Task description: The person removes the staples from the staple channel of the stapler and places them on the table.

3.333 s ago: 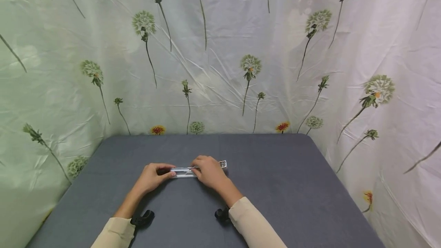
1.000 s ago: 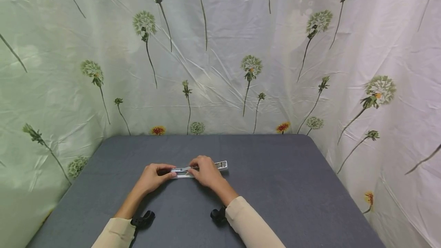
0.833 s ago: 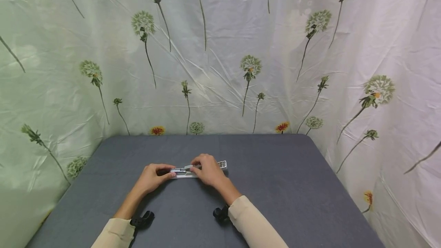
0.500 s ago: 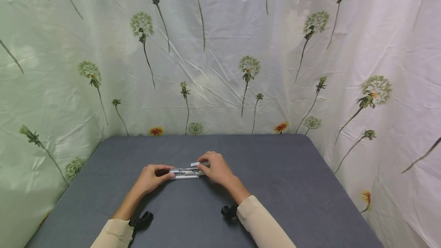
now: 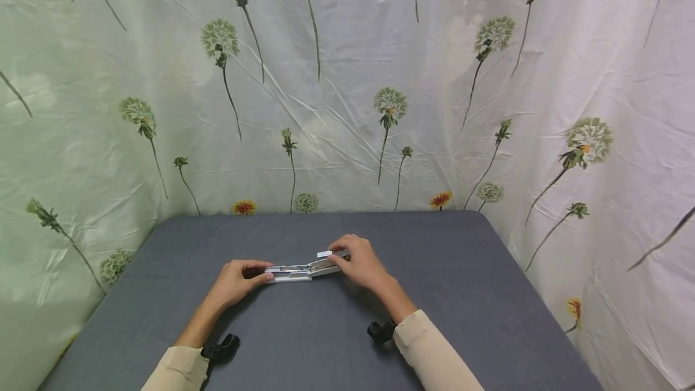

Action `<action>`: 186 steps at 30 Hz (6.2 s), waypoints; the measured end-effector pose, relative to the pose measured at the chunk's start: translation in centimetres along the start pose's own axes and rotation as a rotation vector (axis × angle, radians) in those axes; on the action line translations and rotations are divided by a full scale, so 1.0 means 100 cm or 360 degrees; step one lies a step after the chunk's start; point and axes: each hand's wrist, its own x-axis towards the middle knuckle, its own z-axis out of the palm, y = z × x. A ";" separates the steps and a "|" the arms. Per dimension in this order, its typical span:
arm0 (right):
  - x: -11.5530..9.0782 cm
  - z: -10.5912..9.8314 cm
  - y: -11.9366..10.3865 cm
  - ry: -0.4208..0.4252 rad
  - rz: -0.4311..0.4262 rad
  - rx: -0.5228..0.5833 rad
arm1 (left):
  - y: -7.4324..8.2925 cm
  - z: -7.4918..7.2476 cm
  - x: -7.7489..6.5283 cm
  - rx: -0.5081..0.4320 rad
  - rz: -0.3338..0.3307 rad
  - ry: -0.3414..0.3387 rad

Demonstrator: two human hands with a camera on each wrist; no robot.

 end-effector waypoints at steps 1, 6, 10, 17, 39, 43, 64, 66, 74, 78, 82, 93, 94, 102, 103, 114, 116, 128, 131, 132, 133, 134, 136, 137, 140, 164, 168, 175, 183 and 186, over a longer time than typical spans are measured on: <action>-0.001 -0.002 0.001 0.0005 0.0003 -0.0002 | 0.000 0.000 0.000 0.0002 0.0001 0.0001; -0.007 -0.009 0.009 0.0035 0.0011 -0.0021 | -0.001 -0.001 0.000 -0.0002 -0.0005 0.0008; -0.013 -0.015 0.018 0.0095 0.0038 -0.0035 | -0.001 -0.001 -0.001 0.0007 -0.0010 0.0006; -0.026 -0.028 0.035 0.0197 0.0108 -0.0065 | -0.001 -0.002 -0.001 0.0009 0.0000 0.0007; -0.059 -0.037 0.081 0.0109 0.0252 -0.0183 | 0.001 -0.001 -0.002 0.0007 -0.0022 0.0006; -0.061 -0.037 0.086 0.0075 0.0276 -0.0183 | 0.000 -0.001 -0.001 -0.0011 -0.0031 -0.0010; -0.064 -0.036 0.092 0.0027 0.0176 -0.0212 | 0.000 -0.002 -0.002 0.0011 -0.0022 0.0008; -0.064 -0.037 0.092 0.0005 0.0188 -0.0210 | 0.000 -0.002 -0.002 0.0014 -0.0018 0.0006; -0.064 -0.039 0.090 -0.0054 0.0233 -0.0217 | 0.000 0.000 -0.001 0.0003 -0.0035 0.0002; -0.065 -0.041 0.089 -0.0038 0.0236 -0.0197 | 0.000 0.001 0.000 -0.0002 -0.0027 -0.0003; -0.065 -0.043 0.088 -0.0012 0.0226 -0.0217 | 0.001 0.000 0.000 -0.0020 -0.0019 -0.0006; -0.039 -0.050 0.048 0.0062 0.0161 -0.0143 | 0.003 -0.002 -0.001 0.0012 -0.0065 -0.0023; -0.035 -0.048 0.041 0.0060 0.0149 -0.0133 | 0.003 -0.002 -0.001 0.0015 -0.0070 -0.0024; -0.003 -0.014 0.000 0.0053 -0.0009 -0.0156 | 0.003 -0.002 -0.001 -0.0007 -0.0083 -0.0029; 0.000 -0.009 -0.004 0.0040 -0.0014 -0.0153 | 0.003 -0.002 -0.001 -0.0009 -0.0079 -0.0029; 0.029 0.052 -0.029 -0.0152 -0.0038 -0.0253 | 0.003 0.000 0.000 -0.0063 -0.0117 -0.0033; 0.033 0.059 -0.031 -0.0174 -0.0050 -0.0255 | 0.003 0.000 0.000 -0.0061 -0.0118 -0.0024; 0.039 0.084 -0.040 -0.0286 -0.0080 -0.0299 | 0.000 0.001 -0.002 -0.0104 -0.0122 -0.0015; 0.040 0.087 -0.041 -0.0298 -0.0080 -0.0333 | 0.000 0.001 -0.002 -0.0107 -0.0127 -0.0025; 0.040 0.088 -0.042 -0.0299 -0.0083 -0.0347 | 0.000 0.001 -0.001 -0.0106 -0.0129 -0.0026; 0.040 0.089 -0.042 -0.0301 -0.0088 -0.0362 | 0.001 0.001 -0.001 -0.0102 -0.0126 -0.0025; 0.039 0.089 -0.042 -0.0304 -0.0091 -0.0375 | 0.001 0.001 -0.001 -0.0103 -0.0124 -0.0025; 0.039 0.089 -0.043 -0.0315 -0.0091 -0.0388 | 0.001 0.001 -0.001 -0.0102 -0.0128 -0.0025; 0.038 0.090 -0.044 -0.0319 -0.0090 -0.0394 | 0.001 0.001 -0.002 -0.0099 -0.0120 -0.0023; 0.038 0.092 -0.045 -0.0317 -0.0088 -0.0416 | 0.000 0.000 -0.001 -0.0092 -0.0118 -0.0020; 0.038 0.106 -0.049 -0.0077 0.0045 -0.0079 | 0.000 0.002 0.000 -0.0138 -0.0113 -0.0021; 0.040 0.108 -0.049 -0.0055 0.0051 -0.0116 | 0.000 0.002 0.000 -0.0126 -0.0114 -0.0015; 0.042 0.108 -0.050 -0.0065 0.0058 -0.0152 | 0.001 0.002 -0.001 -0.0126 -0.0133 -0.0010; 0.043 0.102 -0.050 -0.0181 -0.0017 -0.0229 | 0.003 0.004 -0.002 -0.0140 -0.0118 -0.0004; 0.043 0.099 -0.051 -0.0218 -0.0023 -0.0232 | 0.003 0.005 -0.002 -0.0141 -0.0113 -0.0008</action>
